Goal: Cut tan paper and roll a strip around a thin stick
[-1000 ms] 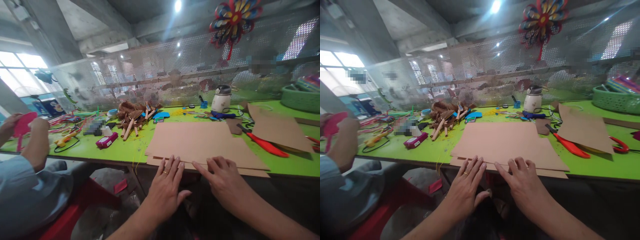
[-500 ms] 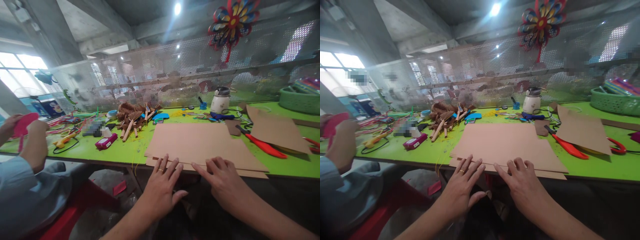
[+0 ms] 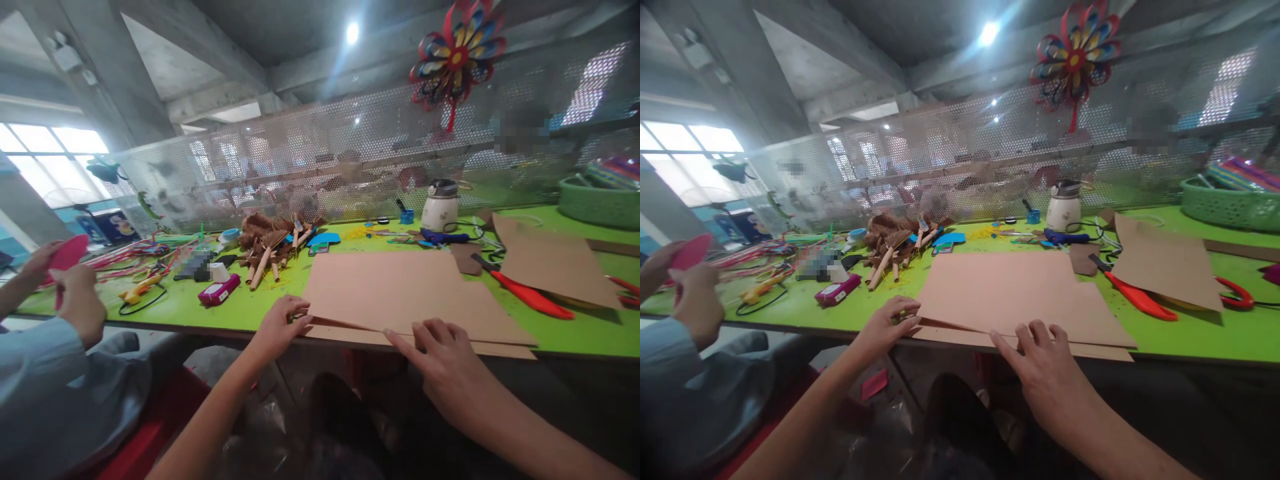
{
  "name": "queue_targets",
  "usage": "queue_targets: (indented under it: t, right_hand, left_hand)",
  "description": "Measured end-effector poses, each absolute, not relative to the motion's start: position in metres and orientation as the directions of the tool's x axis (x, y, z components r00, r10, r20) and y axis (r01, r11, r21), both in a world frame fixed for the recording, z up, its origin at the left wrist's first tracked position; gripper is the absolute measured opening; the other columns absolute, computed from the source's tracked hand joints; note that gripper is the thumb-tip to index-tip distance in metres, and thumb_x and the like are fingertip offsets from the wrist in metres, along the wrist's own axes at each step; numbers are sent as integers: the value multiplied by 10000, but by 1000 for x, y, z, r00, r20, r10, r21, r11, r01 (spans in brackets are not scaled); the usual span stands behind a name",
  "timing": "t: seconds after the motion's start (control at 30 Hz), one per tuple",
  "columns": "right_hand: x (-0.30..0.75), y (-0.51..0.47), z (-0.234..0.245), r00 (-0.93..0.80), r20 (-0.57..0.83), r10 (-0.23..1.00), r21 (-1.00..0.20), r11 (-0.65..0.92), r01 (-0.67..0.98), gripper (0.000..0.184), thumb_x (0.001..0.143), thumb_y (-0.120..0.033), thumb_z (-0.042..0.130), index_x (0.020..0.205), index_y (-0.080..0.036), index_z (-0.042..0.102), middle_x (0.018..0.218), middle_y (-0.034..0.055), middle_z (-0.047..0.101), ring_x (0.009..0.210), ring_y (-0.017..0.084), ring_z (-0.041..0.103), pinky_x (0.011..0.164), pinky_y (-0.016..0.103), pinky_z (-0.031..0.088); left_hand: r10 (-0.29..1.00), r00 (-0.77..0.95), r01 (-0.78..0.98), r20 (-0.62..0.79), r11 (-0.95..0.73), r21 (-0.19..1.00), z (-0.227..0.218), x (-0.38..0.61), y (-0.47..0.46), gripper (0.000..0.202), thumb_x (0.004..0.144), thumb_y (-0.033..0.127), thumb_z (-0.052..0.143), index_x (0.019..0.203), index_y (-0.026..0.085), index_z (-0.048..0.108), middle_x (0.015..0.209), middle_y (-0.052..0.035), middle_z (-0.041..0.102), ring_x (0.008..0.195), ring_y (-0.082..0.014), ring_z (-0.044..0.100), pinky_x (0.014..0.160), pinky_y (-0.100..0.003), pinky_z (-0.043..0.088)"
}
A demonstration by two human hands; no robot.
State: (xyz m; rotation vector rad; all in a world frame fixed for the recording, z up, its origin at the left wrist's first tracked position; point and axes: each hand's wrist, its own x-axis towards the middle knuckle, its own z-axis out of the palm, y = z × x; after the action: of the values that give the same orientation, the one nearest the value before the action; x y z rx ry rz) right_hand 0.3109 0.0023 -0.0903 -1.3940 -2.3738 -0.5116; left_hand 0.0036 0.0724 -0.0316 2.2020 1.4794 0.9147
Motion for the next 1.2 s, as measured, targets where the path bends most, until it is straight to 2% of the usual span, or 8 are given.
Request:
queue_targets:
  t: [0.2,0.37,0.5,0.7,0.77,1.0,1.2]
  right_hand:
    - [310,4,-94,-457,506,732,147,449,882,737,597,-70,580,1289,-306,492,1008,91,575,946,299,463,799,456,345]
    - [310,3,-93,-452,501,738,152,439,885,738,624,-70,575,1310,-320,467,1024,82,575,962,291,470,818,457,349]
    - [309,1,-89,-450,496,743,156,434,887,697,639,-78,582,1289,-313,495,1019,86,580,954,289,475,808,452,357]
    - [311,3,-90,-452,494,742,151,439,886,672,669,-89,588,1293,-318,491,1012,89,587,937,291,479,788,451,365]
    - [312,4,-94,-452,497,741,151,439,886,669,680,-101,589,1301,-325,478,1016,85,588,935,295,479,780,457,366]
    - [317,9,-100,-492,521,697,169,481,860,726,650,-117,611,1322,-334,443,1022,83,594,926,310,487,746,462,382]
    - [328,18,-100,-593,489,640,277,531,801,704,665,-122,597,1311,-355,444,932,71,629,828,286,515,661,407,395]
  left_hand:
    - [955,195,566,224,-296,769,-28,6,84,264,678,390,643,806,159,630,843,-38,625,771,-173,584,705,-277,452]
    - [972,155,526,175,-231,818,-37,11,87,260,680,409,613,713,162,541,631,22,539,613,-124,507,593,-232,388]
    - [982,93,633,166,-187,751,-41,20,93,216,724,368,560,682,165,503,565,40,489,547,-113,462,531,-223,326]
    - [980,4,868,198,-101,486,-37,33,93,128,746,251,528,657,159,539,599,2,546,590,-144,500,541,-242,297]
    - [980,-10,896,197,-79,438,-35,35,90,116,752,234,526,669,157,550,633,-16,575,617,-155,518,553,-248,299]
    - [987,-44,892,154,-30,451,-35,36,87,103,771,228,515,705,161,555,655,-21,594,626,-157,532,556,-247,301]
    - [992,-55,887,111,-3,462,-35,37,84,103,782,243,508,718,173,547,654,-14,592,640,-164,539,561,-251,310]
